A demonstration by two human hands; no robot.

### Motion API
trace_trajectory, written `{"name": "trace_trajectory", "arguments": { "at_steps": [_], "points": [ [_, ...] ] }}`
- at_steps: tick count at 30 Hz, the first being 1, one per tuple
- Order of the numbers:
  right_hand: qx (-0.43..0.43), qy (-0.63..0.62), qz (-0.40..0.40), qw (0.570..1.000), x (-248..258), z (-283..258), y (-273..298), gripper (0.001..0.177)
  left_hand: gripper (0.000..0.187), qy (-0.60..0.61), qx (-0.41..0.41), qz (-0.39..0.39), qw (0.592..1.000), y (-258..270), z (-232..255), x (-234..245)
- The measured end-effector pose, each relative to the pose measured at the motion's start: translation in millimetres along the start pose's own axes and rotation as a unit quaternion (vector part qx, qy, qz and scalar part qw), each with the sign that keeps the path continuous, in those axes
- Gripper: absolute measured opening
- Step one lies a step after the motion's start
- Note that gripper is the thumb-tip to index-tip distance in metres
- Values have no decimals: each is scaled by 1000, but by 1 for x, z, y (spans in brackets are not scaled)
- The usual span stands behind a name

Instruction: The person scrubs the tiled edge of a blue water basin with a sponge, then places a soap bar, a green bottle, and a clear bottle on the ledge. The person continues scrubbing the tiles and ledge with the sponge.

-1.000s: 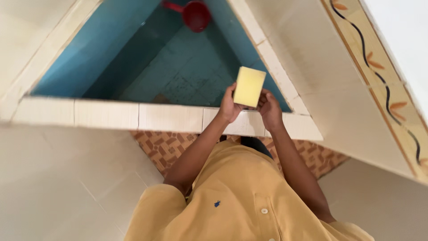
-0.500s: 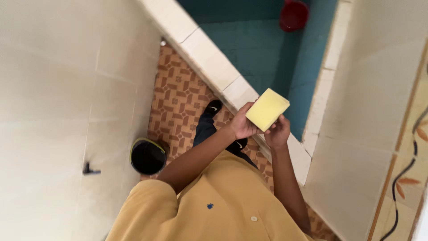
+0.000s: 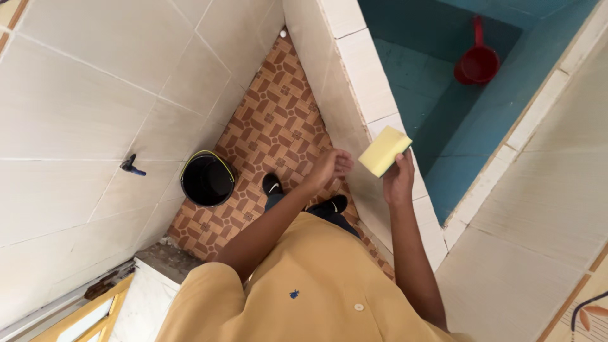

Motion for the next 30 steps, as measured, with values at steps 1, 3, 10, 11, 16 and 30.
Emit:
{"name": "trace_trajectory", "arguments": {
  "at_steps": [1, 3, 10, 11, 16, 30],
  "points": [
    [-1, 13, 0, 1000, -1, 4, -2, 55, 57, -9, -27, 17, 999, 5, 2, 12],
    [-1, 37, -1, 999, -8, 12, -9, 51, 55, -2, -123, 39, 992, 18, 9, 35],
    [-41, 70, 14, 997, -77, 44, -33, 53, 56, 24, -184, 55, 981, 58, 35, 113],
    [-41, 71, 14, 997, -88, 49, -36, 54, 55, 21, -188, 58, 980, 63, 37, 122],
    [-46, 88, 5, 995, -130, 78, -49, 52, 57, -1, -194, 52, 980, 75, 39, 164],
    [-71, 114, 22, 991, -199, 119, -65, 45, 58, 22, -203, 59, 977, 85, 47, 252]
  ]
}}
Point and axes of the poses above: each hand's wrist, its own y-axis away from the middle knuckle, its own x-axis out of the back of the hand, z = x × y, the point moved 2 cm from there along -y, towards the middle knuckle, and after that the axes turned 9 degrees about -z, right-handed, at the moved point
